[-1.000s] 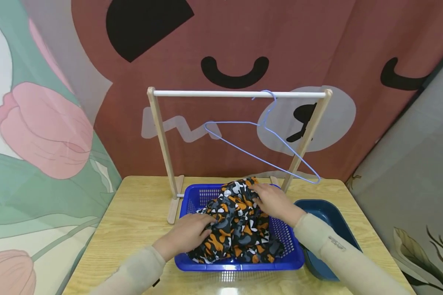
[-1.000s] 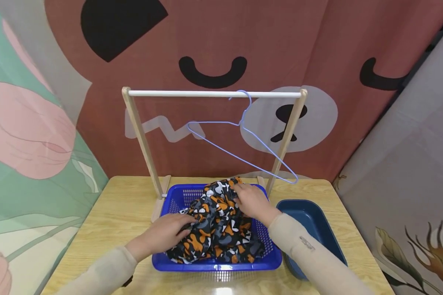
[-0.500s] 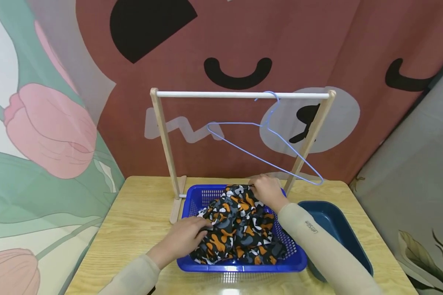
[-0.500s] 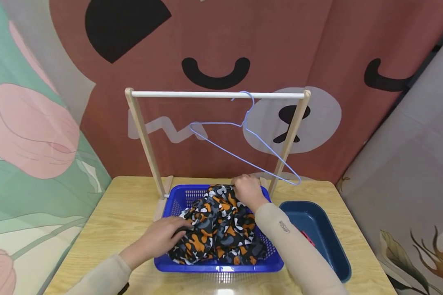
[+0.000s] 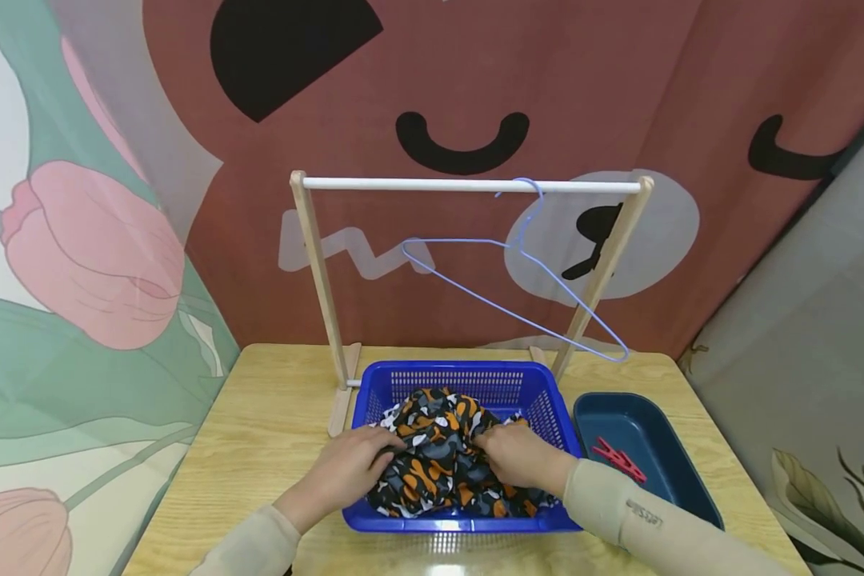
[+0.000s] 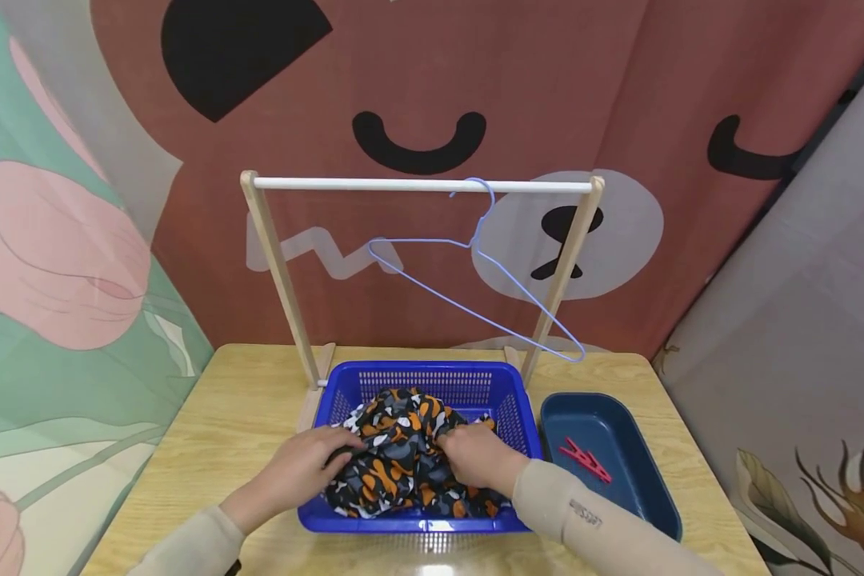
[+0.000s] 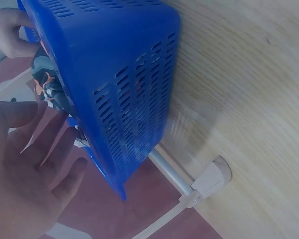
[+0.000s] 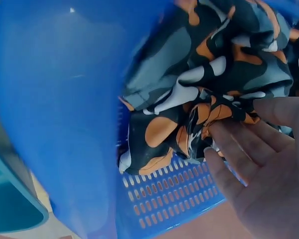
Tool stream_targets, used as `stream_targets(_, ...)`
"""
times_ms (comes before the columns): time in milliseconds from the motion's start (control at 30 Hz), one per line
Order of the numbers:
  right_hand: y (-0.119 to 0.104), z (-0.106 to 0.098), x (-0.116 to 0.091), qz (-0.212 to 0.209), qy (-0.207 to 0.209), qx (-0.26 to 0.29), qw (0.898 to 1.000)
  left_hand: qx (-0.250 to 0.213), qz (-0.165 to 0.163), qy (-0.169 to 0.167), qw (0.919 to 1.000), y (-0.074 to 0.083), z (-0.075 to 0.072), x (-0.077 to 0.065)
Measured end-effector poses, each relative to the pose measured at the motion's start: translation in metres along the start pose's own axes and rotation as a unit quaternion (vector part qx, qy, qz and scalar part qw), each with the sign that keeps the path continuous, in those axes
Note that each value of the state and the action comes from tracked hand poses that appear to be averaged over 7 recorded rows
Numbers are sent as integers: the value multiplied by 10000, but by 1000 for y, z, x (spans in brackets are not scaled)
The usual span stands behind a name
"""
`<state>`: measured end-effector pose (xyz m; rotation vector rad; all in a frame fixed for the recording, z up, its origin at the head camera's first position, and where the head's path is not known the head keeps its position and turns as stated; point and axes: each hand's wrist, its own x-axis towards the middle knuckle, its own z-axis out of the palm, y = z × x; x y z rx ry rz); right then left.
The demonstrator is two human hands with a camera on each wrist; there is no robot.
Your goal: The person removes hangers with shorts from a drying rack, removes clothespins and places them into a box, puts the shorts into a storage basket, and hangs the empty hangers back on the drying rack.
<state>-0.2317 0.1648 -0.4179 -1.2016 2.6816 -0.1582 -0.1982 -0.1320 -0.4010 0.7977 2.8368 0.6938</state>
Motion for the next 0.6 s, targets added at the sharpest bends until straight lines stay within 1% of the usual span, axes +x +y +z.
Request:
stream_targets(100,-2,0,-4,62,-103,34,9999,-5,34,67,10000,1,0,0)
stream_targets(233,0,-1,-10,265,-5,133,9996,-6,33,239,9997,2,0,-1)
stream_targets(300,1,-3,-14,340,252,214,9989,25,1,326,9995,2,-1,-1)
stream_targets(400,4,-5,-22,430,850,233,9952,159,-111,392,9990,0,-1,-2)
stream_targets(500,8,-7,-32,640,1425,140,9876,353,-201,504,9979,-2,-3,-2)
stream_targets(600,12,-8,-43,974,1734,46,9800,689,-259,693,9949,-5,-4,-3)
